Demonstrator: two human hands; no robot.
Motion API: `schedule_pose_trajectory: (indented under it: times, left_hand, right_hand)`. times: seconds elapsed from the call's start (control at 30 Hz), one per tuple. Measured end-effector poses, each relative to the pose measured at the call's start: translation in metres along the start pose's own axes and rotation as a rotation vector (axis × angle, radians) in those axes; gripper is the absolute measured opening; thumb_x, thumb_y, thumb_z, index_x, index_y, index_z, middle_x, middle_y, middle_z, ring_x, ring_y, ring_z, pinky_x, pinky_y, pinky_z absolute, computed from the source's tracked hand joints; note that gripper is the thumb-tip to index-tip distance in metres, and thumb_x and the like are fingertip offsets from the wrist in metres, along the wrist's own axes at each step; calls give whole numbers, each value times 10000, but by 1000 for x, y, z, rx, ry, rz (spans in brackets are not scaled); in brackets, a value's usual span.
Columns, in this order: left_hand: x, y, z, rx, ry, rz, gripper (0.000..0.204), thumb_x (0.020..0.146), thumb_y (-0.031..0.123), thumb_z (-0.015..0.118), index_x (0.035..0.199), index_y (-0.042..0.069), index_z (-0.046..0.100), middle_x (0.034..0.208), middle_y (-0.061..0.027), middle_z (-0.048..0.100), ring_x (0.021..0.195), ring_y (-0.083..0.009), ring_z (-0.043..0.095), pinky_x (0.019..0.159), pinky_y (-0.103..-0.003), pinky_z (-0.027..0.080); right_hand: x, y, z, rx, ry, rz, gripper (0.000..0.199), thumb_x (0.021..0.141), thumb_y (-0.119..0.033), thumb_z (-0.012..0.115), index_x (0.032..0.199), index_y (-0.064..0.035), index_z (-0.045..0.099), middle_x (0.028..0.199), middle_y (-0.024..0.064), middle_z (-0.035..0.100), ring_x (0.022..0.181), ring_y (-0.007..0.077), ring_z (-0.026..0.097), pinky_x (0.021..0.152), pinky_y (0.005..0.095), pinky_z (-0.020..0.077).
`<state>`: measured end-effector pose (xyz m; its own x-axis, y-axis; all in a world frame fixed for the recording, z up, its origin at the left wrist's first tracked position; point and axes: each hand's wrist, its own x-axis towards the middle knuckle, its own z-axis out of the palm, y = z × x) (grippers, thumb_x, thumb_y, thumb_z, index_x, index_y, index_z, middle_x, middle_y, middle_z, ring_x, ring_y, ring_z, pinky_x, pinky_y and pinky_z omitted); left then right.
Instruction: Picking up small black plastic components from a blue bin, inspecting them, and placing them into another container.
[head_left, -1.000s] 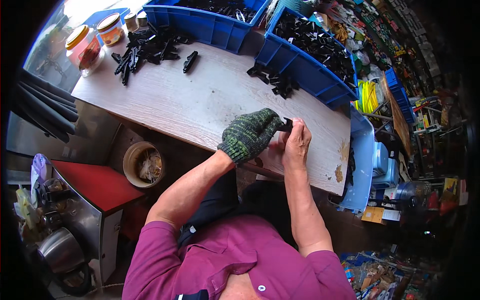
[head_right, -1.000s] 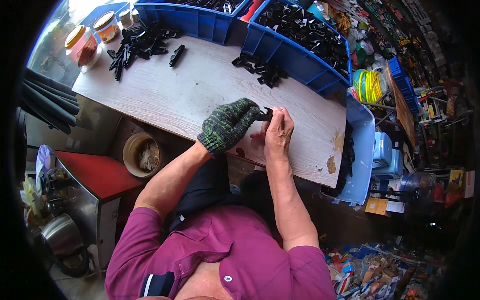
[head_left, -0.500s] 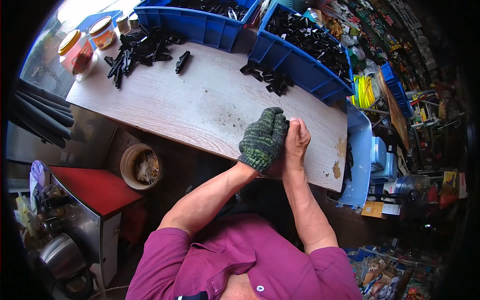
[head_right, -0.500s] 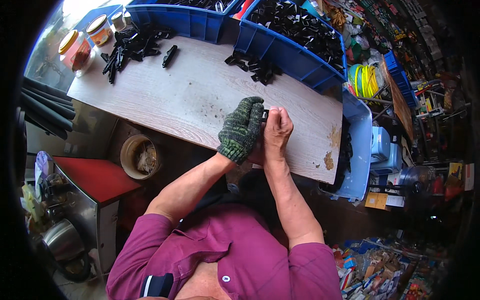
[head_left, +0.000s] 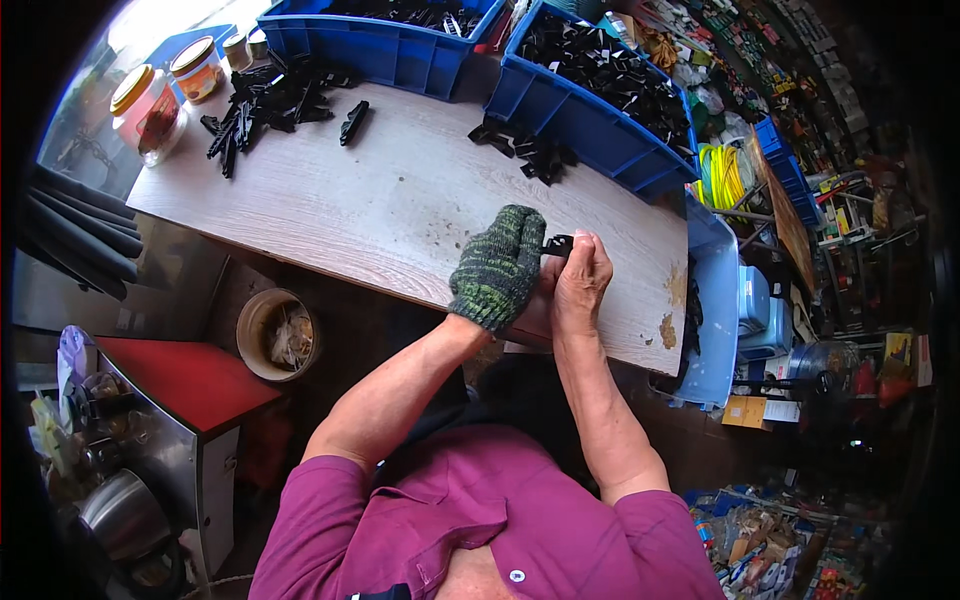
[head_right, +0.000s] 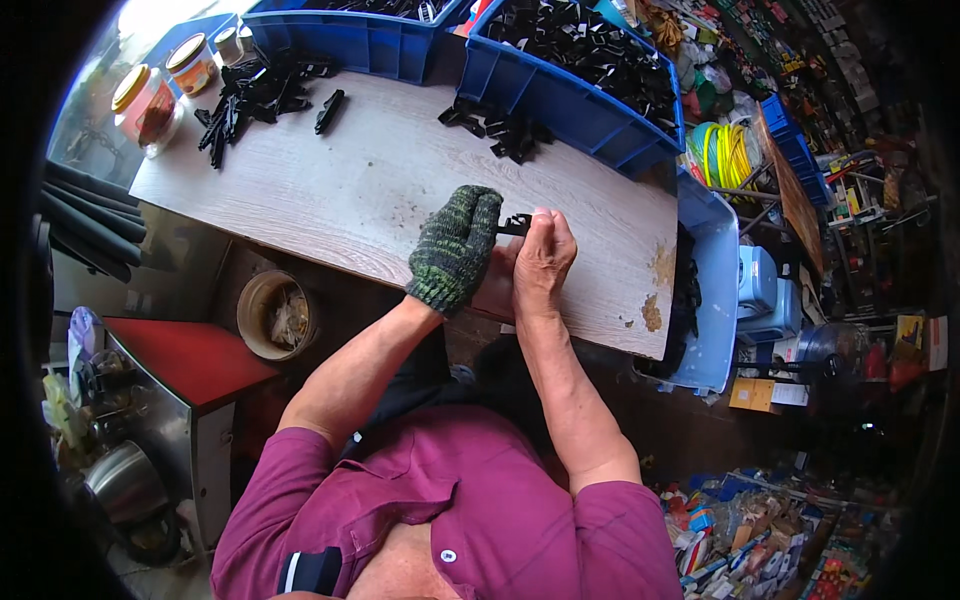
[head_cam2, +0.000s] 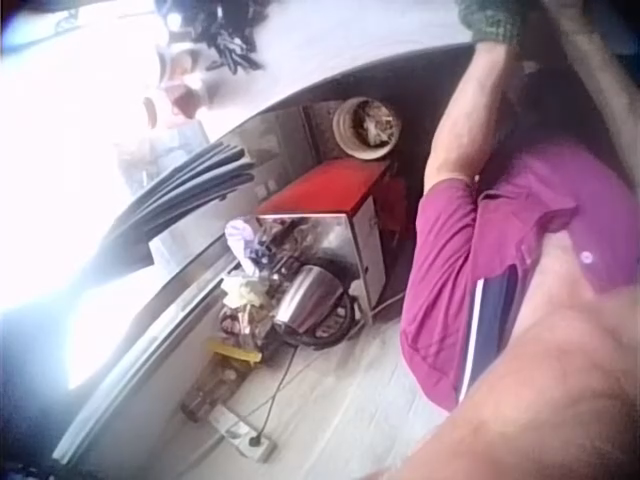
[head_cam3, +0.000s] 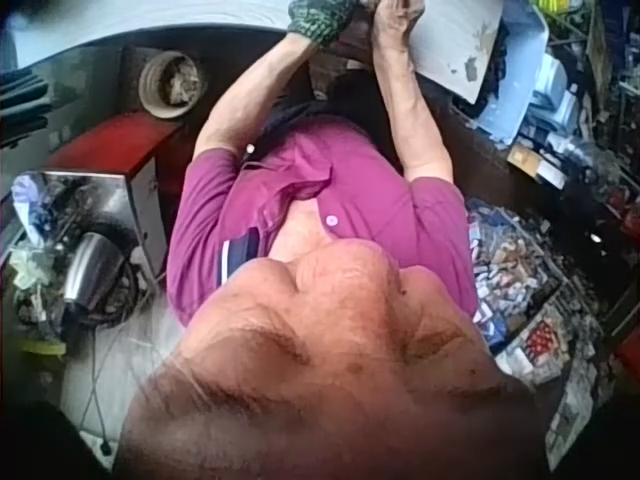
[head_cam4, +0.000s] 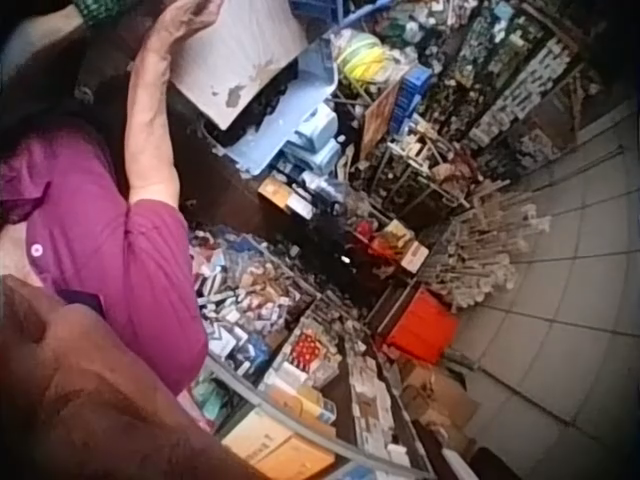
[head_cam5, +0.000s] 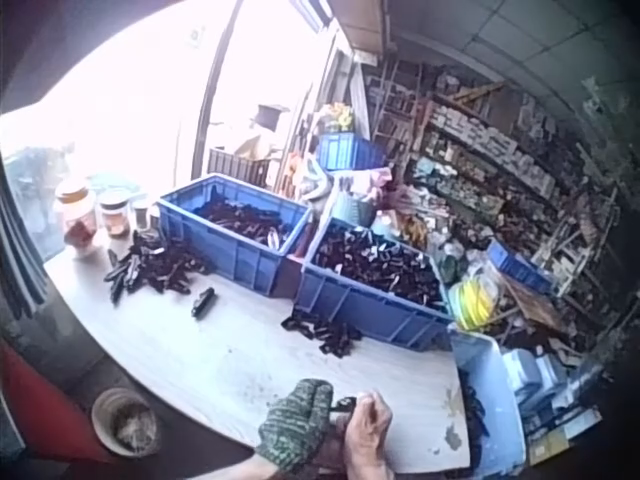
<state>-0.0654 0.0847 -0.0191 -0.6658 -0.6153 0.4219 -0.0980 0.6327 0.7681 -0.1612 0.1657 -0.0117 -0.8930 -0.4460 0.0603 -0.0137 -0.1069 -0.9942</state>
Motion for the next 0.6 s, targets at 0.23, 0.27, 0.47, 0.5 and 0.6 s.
schedule_pose_trajectory:
  times: [0.23, 0.27, 0.47, 0.5, 0.6]
  left_hand:
    - [-1, 21, 35, 145, 35, -28, 420, 864, 133, 613, 1249, -16, 533, 1216, -221, 564, 999, -376, 619, 778, -463, 524]
    - [-1, 20, 33, 131, 33, -17, 406, 868, 133, 609, 1240, -12, 536, 1202, -220, 567, 985, -376, 622, 781, -464, 523]
    - [5, -21, 17, 208, 154, 283, 311, 898, 149, 578, 1193, 55, 603, 1159, -205, 623, 977, -393, 634, 814, -487, 515]
    - [17, -33, 13, 323, 214, 380, 288, 903, 164, 572, 1171, 78, 629, 1139, -200, 649, 986, -401, 636, 828, -496, 511]
    - [84, -42, -32, 144, 208, -142, 255, 886, 220, 584, 1094, 108, 680, 1065, -185, 689, 1007, -407, 634, 857, -493, 509]
  right_hand:
    - [7, 6, -13, -312, 42, -352, 304, 955, -178, 527, 697, -53, 424, 619, -18, 337, 593, 93, 322, 508, 315, 309]
    - [6, 6, -12, -310, 39, -353, 304, 955, -178, 527, 697, -53, 424, 619, -18, 337, 593, 93, 322, 508, 315, 309]
    - [5, 2, -8, -223, -29, -351, 303, 958, -181, 528, 692, -79, 425, 614, -24, 327, 552, 84, 338, 479, 305, 305]
    - [-1, -5, -3, -85, -16, -185, 295, 964, -190, 520, 701, -86, 436, 607, -19, 350, 505, 91, 353, 457, 302, 352]
    - [-8, -9, 8, 107, -47, 1, 272, 970, -238, 506, 741, -97, 466, 570, -8, 377, 422, 116, 366, 425, 344, 458]
